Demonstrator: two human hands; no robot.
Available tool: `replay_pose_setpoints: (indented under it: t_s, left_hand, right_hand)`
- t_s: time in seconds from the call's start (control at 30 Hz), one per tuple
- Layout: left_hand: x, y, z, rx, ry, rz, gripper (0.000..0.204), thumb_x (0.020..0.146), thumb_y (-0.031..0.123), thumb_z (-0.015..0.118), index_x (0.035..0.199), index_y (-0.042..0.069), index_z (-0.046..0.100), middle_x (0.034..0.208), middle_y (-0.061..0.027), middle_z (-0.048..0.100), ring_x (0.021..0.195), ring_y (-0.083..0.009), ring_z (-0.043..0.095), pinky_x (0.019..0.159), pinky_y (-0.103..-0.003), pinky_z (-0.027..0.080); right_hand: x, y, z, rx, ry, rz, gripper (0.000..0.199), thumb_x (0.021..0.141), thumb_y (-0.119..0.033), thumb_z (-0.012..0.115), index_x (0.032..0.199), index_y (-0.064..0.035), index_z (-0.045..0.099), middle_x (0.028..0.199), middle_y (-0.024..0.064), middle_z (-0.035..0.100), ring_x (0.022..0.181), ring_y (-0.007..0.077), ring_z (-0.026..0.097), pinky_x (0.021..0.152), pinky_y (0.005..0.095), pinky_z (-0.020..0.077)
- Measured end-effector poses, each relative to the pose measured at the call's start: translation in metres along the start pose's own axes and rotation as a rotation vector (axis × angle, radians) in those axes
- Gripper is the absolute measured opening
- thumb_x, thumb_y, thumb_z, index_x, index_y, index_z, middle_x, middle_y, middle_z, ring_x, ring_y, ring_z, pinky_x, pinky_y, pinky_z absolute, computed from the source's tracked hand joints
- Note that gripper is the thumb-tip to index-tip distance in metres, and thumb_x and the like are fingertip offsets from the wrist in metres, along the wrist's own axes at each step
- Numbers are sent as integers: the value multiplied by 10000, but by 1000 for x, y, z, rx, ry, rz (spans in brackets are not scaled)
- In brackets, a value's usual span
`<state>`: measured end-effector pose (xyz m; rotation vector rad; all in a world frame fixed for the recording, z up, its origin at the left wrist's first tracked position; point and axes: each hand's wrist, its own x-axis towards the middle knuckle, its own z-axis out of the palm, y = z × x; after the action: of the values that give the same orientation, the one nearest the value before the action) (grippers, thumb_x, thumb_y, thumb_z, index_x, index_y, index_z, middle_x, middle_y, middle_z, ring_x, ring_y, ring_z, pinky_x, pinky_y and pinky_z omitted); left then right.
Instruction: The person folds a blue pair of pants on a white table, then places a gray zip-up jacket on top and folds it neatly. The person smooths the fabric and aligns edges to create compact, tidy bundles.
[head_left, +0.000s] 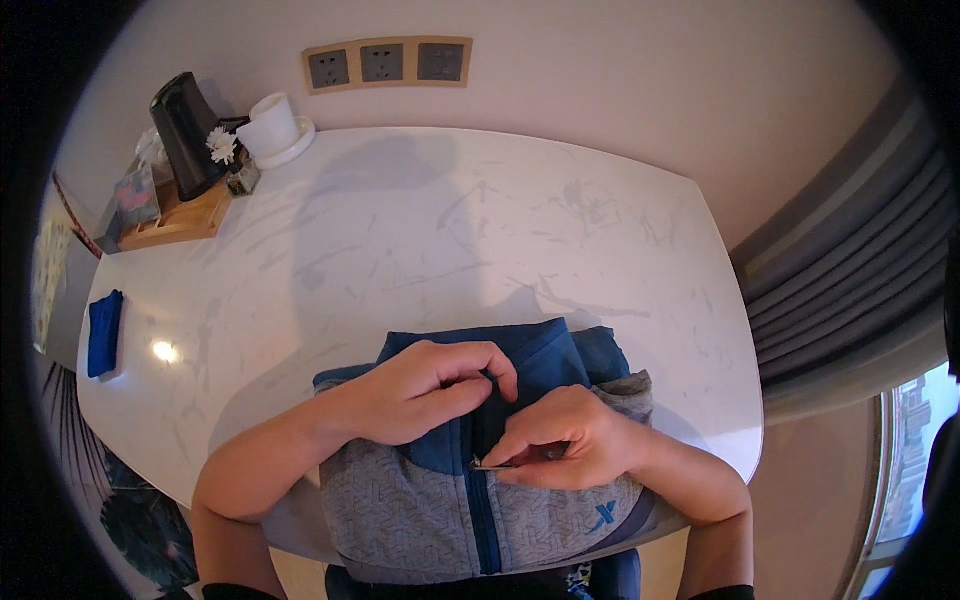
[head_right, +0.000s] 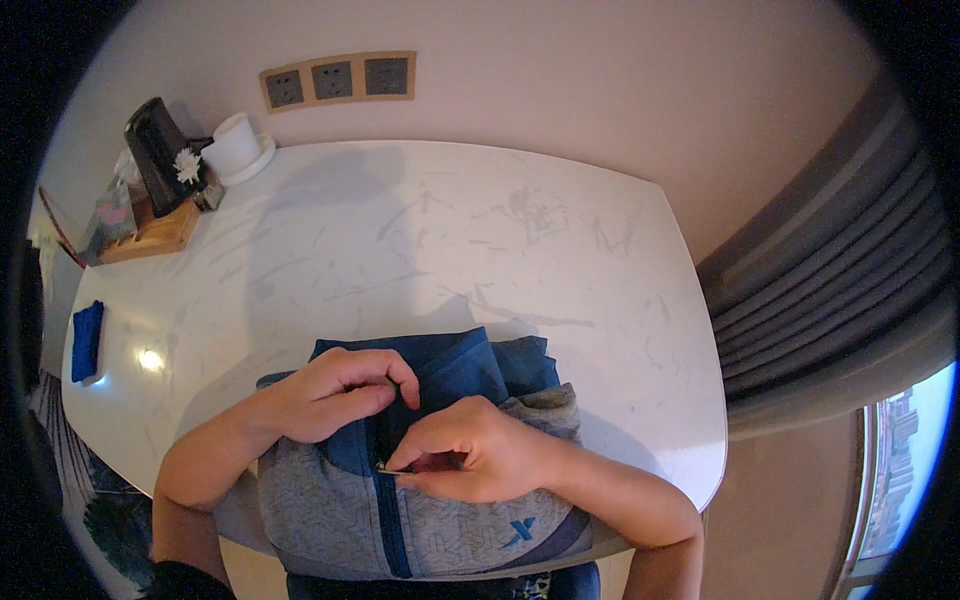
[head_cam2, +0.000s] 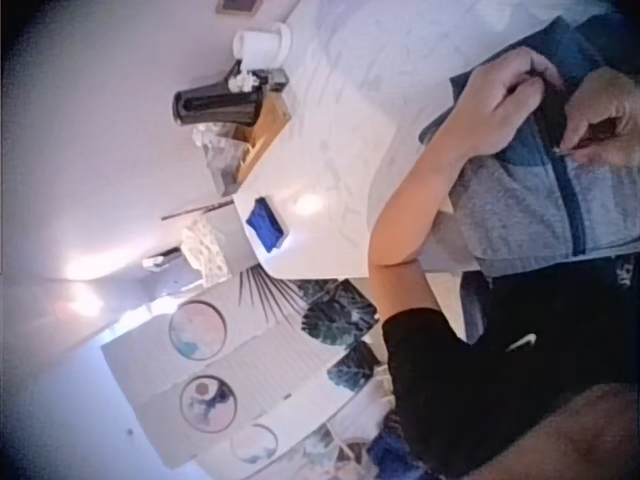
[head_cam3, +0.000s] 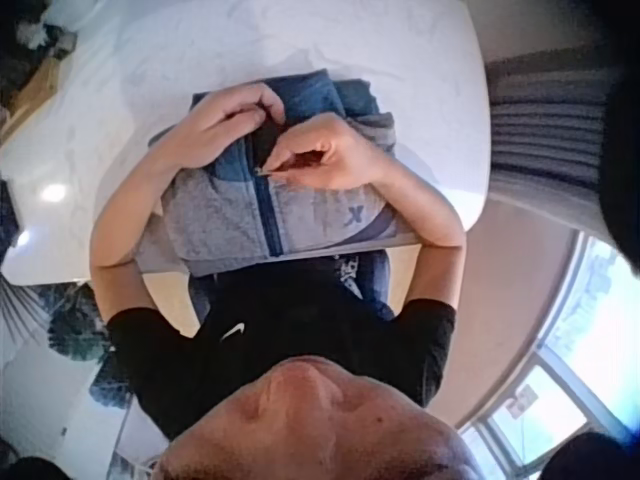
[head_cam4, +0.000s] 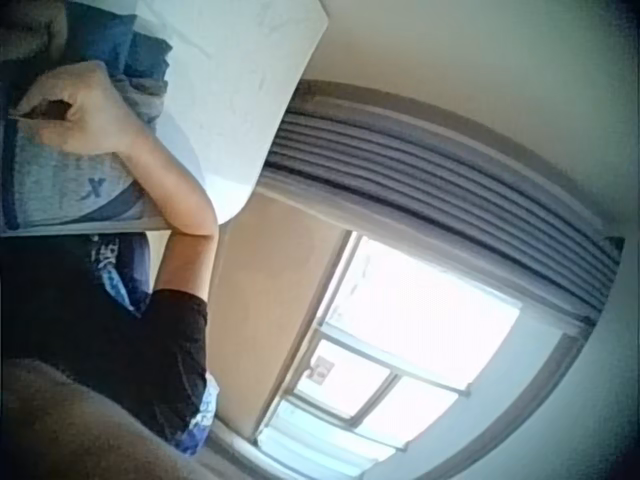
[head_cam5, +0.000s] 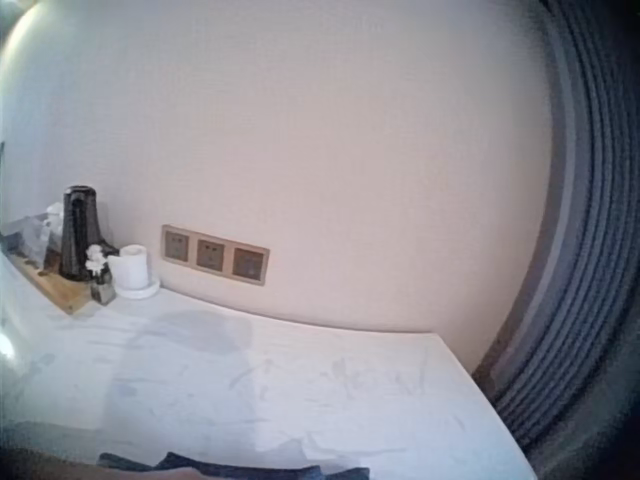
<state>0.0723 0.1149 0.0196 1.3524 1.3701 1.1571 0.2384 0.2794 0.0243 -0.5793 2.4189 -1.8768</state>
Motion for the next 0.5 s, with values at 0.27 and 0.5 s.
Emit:
replay_pose_setpoints:
  t_s: [0.27,0.5]
  left_hand:
    - [-5,-1,4,-36,72,112,184,981,86,484,1086,45,629,809,-10,599,693,-68,470,627,-238,378]
    - [-3,3,0,-87,7,39,185,973,89,531,1109,43,647,799,10,590,683,-69,472,617,-236,367]
  right_hand:
    - [0,5,-2,99,-81,-37,162,848,-53,746,1003,-9,730,794,83,712,604,130,636,520,255,450]
    - [-1,0,2,87,-67,25,141,860,-73,731,991,-22,716,745,70,681,591,135,619,527,270,458]
